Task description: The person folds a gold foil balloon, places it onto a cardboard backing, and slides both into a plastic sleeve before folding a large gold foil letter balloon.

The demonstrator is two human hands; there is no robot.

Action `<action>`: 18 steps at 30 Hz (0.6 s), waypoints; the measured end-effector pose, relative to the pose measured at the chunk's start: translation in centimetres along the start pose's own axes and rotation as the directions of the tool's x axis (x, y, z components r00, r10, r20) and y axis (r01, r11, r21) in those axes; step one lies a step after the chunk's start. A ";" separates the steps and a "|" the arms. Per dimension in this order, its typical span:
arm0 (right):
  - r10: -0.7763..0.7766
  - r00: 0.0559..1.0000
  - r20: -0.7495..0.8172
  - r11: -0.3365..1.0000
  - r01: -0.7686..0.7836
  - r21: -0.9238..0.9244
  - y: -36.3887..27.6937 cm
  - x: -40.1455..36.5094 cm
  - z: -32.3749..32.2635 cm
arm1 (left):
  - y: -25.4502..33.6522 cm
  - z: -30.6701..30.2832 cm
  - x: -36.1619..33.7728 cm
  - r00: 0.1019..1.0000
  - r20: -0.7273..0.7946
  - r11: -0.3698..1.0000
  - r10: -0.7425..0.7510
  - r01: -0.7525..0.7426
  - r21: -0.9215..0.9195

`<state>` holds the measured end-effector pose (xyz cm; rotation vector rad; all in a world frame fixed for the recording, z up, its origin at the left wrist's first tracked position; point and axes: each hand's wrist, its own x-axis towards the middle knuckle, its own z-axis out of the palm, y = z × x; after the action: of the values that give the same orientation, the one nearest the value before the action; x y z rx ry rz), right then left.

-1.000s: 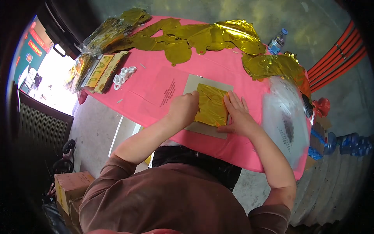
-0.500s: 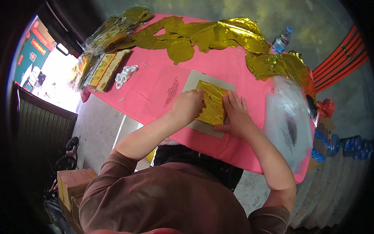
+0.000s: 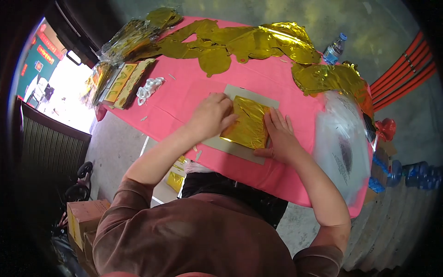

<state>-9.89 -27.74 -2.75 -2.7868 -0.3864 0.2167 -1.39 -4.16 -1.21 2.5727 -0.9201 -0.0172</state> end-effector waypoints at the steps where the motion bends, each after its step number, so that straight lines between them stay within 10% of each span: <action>1: -0.005 1.000 -0.003 1.000 0.005 -0.004 0.0 0.0 0.0 | -1.4 0.5 -0.1 0.992 -0.085 0.995 0.097 -0.094 0.047; 18: -0.004 1.000 0.022 1.000 0.005 -0.027 -0.5 0.0 -0.1 | -1.8 1.6 1.4 0.963 0.185 0.977 0.198 -0.210 0.045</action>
<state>-10.00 -27.27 -2.44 -2.8122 -0.4040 0.2431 0.55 -4.28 -3.18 2.5525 -1.2689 -0.1668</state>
